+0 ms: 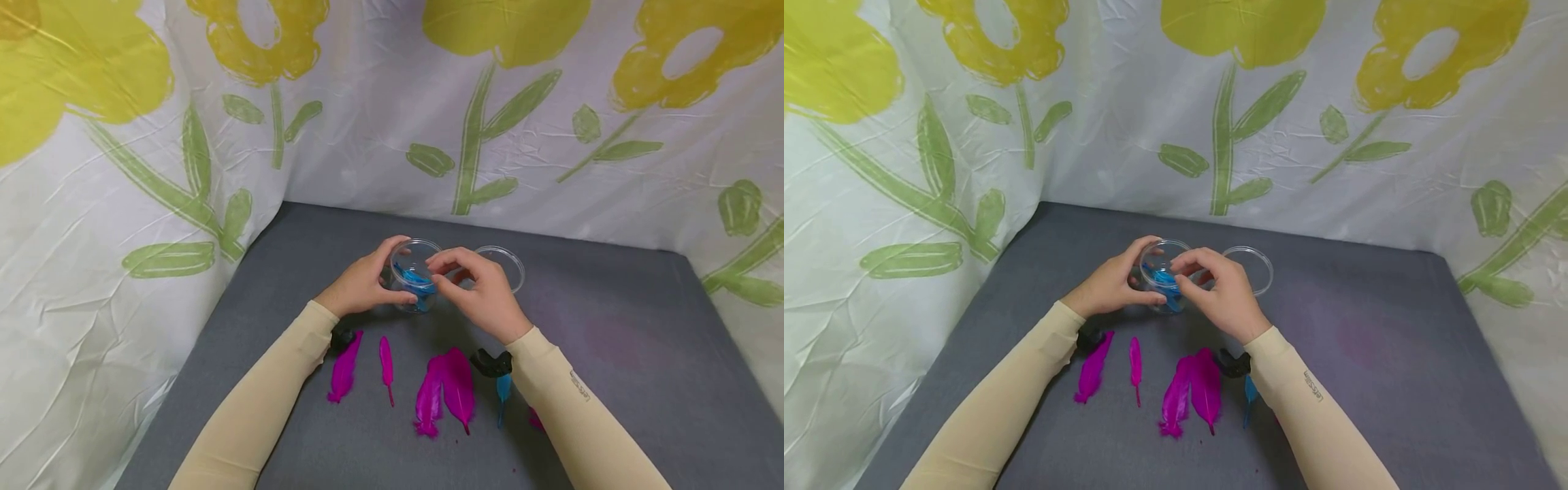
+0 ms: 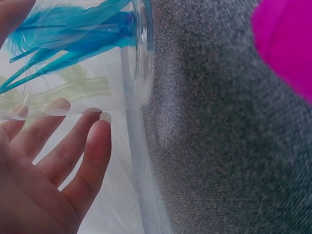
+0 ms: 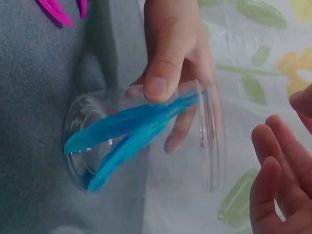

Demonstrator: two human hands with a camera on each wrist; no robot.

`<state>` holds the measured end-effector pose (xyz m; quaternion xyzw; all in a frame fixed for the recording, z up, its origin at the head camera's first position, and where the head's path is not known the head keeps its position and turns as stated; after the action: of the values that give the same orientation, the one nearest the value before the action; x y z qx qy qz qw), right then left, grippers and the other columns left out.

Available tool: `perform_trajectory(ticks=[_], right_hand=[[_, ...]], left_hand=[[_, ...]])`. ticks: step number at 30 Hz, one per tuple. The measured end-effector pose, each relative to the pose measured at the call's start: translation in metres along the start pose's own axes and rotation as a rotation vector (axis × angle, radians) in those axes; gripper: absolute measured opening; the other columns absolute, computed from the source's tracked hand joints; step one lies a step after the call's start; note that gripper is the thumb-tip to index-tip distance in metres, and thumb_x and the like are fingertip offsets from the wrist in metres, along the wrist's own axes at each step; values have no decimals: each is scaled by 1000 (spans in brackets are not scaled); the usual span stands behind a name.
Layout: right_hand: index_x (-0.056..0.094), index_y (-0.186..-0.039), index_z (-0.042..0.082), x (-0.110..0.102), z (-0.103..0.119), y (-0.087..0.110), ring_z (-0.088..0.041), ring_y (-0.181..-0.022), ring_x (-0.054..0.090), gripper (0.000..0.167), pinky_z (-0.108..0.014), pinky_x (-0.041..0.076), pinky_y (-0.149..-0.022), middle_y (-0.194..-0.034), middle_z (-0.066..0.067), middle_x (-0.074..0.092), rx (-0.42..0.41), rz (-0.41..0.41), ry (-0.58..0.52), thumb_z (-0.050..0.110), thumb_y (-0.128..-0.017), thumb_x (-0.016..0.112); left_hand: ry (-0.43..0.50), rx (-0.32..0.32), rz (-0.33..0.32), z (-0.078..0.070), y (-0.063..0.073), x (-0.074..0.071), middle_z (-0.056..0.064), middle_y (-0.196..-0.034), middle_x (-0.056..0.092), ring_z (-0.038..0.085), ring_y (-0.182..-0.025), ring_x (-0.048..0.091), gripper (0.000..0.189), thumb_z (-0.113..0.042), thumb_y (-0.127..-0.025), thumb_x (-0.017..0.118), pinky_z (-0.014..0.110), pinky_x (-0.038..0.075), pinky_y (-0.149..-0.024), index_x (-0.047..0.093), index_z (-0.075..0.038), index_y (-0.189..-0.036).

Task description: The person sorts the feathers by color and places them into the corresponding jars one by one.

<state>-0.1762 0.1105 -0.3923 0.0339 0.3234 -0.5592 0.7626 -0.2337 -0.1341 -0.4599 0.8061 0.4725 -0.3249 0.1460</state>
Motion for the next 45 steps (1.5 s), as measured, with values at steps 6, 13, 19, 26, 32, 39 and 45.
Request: perform_trajectory(ticks=[6, 13, 19, 26, 32, 39, 45], right_hand=[[75, -116, 26, -8, 2, 13, -7, -107, 70, 19, -32, 61, -89, -126, 8, 76, -30, 0, 9, 14, -101, 78], [76, -113, 28, -14, 3, 32, -6, -112, 70, 24, -29, 60, -87, -124, 4, 76, -105, 37, 31, 9, -100, 79], [76, -114, 29, -17, -2, 51, -6, -110, 71, 30, -29, 59, -86, -123, 7, 77, -137, 66, 61, 5, -97, 80], [73, -116, 31, -22, -16, 89, -7, -113, 70, 35, -30, 60, -85, -125, 10, 75, -146, 129, 138, 3, -96, 81], [74, -114, 27, -27, -23, 120, -7, -114, 70, 34, -27, 61, -91, -122, 11, 74, -190, 186, 250, 3, -93, 84], [77, -108, 26, -32, -32, 150, -7, -110, 69, 40, -9, 48, -99, -118, 10, 73, -317, 202, 387, -4, -83, 86], [79, -102, 27, -35, -37, 169, -9, -103, 70, 41, -21, 52, -87, -116, 8, 73, -402, 172, 527, -2, -75, 89]], left_hand=[[12, 4, -7, 0, -1, -1, -4, -164, 53, 20, -138, 61, 104, -55, -86, 90, 44, 63, -95, 26, -40, -167], [17, -3, -9, 2, -1, -2, -2, -164, 53, 22, -143, 58, 104, -56, -86, 90, 46, 62, -96, 25, -41, -166], [12, -11, -21, 1, -1, -4, -1, -165, 53, 22, -141, 59, 105, -56, -85, 90, 44, 62, -95, 26, -42, -166], [13, 5, -9, -2, -1, -2, 1, -166, 52, 23, -142, 58, 105, -56, -86, 89, 45, 61, -95, 25, -40, -167], [22, -15, -2, 0, 1, -1, 0, -165, 52, 24, -142, 57, 104, -56, -86, 90, 45, 61, -96, 25, -43, -166], [3, -31, -6, 2, 1, 2, -4, -165, 52, 22, -140, 57, 105, -58, -86, 89, 43, 61, -97, 23, -44, -167], [0, -30, -5, 0, 0, 2, -10, -164, 51, 21, -141, 57, 105, -57, -86, 89, 42, 61, -96, 23, -45, -167]])
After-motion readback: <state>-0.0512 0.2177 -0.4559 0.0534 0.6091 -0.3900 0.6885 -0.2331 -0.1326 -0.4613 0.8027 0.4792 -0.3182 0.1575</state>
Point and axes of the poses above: each hand's wrist, its own y-axis away from the middle knuckle, its own x-axis out of the palm, z = x × y, the point moved 2 cm from there along -y, towards the middle knuckle
